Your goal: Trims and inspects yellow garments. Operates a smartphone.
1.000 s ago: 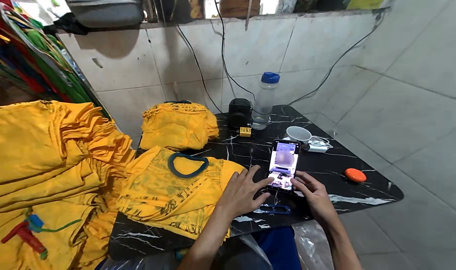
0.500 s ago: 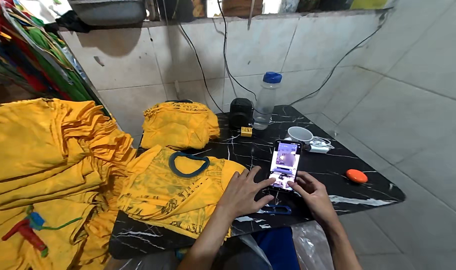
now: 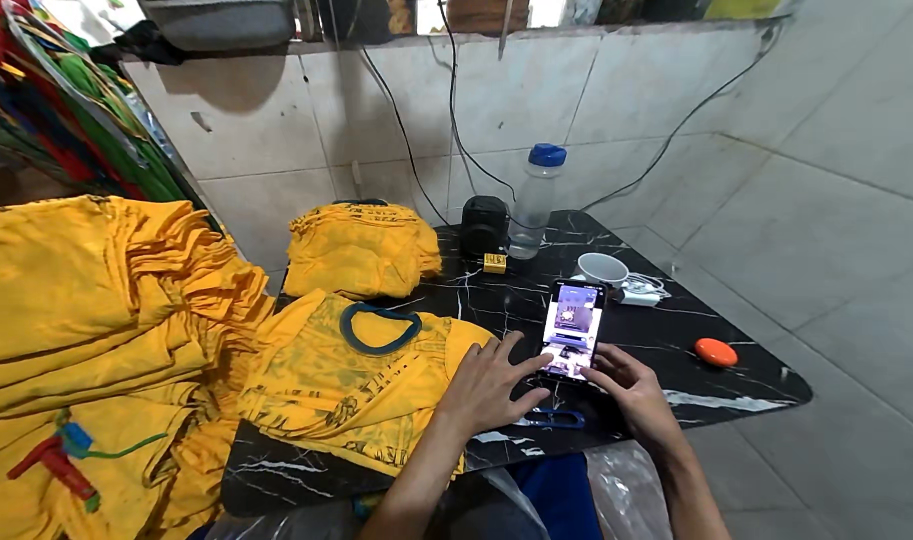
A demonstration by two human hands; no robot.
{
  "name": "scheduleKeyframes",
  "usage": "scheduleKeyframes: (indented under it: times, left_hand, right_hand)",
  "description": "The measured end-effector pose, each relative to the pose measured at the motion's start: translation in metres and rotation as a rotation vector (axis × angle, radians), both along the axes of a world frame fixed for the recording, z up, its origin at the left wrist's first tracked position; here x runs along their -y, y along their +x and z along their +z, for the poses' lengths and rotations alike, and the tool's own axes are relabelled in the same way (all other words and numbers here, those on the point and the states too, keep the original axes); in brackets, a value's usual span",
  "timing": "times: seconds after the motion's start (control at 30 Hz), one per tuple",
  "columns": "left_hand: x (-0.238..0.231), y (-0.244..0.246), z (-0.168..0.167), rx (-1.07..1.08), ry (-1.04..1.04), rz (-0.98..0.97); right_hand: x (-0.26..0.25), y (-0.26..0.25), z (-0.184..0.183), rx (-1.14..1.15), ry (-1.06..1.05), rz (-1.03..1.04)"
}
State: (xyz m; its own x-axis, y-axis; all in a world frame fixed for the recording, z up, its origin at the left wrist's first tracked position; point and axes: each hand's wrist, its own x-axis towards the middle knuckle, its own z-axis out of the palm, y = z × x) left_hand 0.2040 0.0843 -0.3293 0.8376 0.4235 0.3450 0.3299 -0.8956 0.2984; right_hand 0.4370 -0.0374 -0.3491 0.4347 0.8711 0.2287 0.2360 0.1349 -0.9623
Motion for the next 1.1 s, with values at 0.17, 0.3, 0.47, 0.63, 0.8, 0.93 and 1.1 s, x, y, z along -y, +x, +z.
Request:
scheduleKeyframes:
  times: [0.17,0.3,0.47,0.63,0.8,0.93,1.1]
  left_hand:
    - [-0.001,0.000,0.001,0.012,-0.009,-0.014]
    - [-0.001,0.000,-0.001,0.006,-0.007,-0.013]
    - [0.000,-0.001,0.000,0.033,-0.019,-0.008]
    - [0.000,0.000,0.001,-0.029,-0.018,-0.005]
    - [0.000,0.000,0.000,-0.011,-0.002,0.000]
    - [0.000,0.000,-0.001,-0.022,-0.001,0.006]
    - [0.000,0.000,0.001,-0.032,0.001,0.002]
  right_hand:
    - [-0.011,-0.015,0.006,0.087,0.018,-0.159]
    - [-0.018,-0.021,0.007,0.128,0.006,-0.240]
    - [-0.004,-0.007,0.004,0.071,-0.018,-0.079]
    - [-0.002,-0.007,0.002,0.030,0.011,-0.012]
    - [-0.005,-0.007,-0.001,0.061,0.015,-0.010]
    - [-0.004,-0.008,0.002,0.044,0.005,-0.026]
    - [-0.005,-0.007,0.000,0.025,0.036,-0.022]
